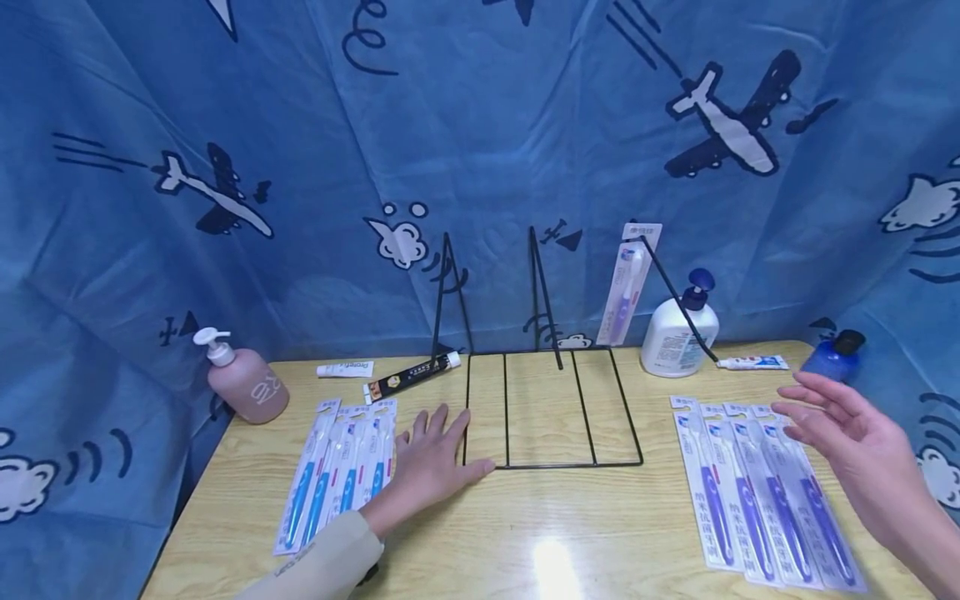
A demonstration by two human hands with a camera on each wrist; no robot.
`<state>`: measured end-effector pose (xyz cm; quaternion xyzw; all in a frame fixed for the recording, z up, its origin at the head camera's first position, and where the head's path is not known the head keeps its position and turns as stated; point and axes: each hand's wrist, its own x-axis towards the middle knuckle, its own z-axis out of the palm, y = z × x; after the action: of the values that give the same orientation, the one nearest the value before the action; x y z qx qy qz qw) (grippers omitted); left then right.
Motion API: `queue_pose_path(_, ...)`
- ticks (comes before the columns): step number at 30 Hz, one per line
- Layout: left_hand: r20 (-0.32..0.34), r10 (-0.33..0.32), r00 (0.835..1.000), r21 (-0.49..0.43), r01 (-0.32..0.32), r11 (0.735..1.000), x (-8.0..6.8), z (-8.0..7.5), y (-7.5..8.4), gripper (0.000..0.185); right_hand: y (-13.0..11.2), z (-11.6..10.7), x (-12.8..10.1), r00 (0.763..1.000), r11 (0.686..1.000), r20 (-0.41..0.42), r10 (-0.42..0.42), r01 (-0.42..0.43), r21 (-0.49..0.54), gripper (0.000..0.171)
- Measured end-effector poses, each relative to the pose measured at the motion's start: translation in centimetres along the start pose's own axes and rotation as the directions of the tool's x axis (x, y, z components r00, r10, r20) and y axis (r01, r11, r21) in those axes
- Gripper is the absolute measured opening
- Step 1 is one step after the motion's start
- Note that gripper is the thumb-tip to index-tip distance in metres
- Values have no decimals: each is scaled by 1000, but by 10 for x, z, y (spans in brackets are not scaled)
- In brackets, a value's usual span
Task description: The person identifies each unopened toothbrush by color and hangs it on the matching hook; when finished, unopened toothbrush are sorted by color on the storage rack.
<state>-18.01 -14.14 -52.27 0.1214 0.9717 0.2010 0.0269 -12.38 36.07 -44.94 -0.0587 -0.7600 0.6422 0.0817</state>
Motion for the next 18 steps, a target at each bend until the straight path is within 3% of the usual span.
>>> queue_pose_path(2, 5, 1, 1000, 7, -1, 1000, -1, -1, 1, 97, 10, -11, -6, 997, 995, -4, 79, -79, -56, 50)
queue_pose_path(5, 4, 1, 1000, 7, -1, 1000, 0, 0, 0, 97, 22, -23, -12, 973, 955, -45, 228, -233, -187, 75)
queue_pose_path(8, 0, 3, 1000, 7, -3, 1000, 0, 2, -2, 97, 33, -33, -16, 924, 871, -95, 371, -381, -310, 91)
queue_pose_path(12, -5, 5, 1000, 6, -5, 1000, 0, 4, -2, 95, 53, -44, -20, 847, 773, -157, 508, -529, -349, 98)
queue_pose_path(15, 14, 0, 1000, 5, 0, 1000, -1, 1, 1, 95, 69, -50, -23, 814, 711, -163, 557, -569, -412, 100)
queue_pose_path(18, 36, -2, 999, 26, 1, 1000, -4, -8, 8, 94, 81, -56, -24, 815, 661, -118, 567, -536, -524, 105)
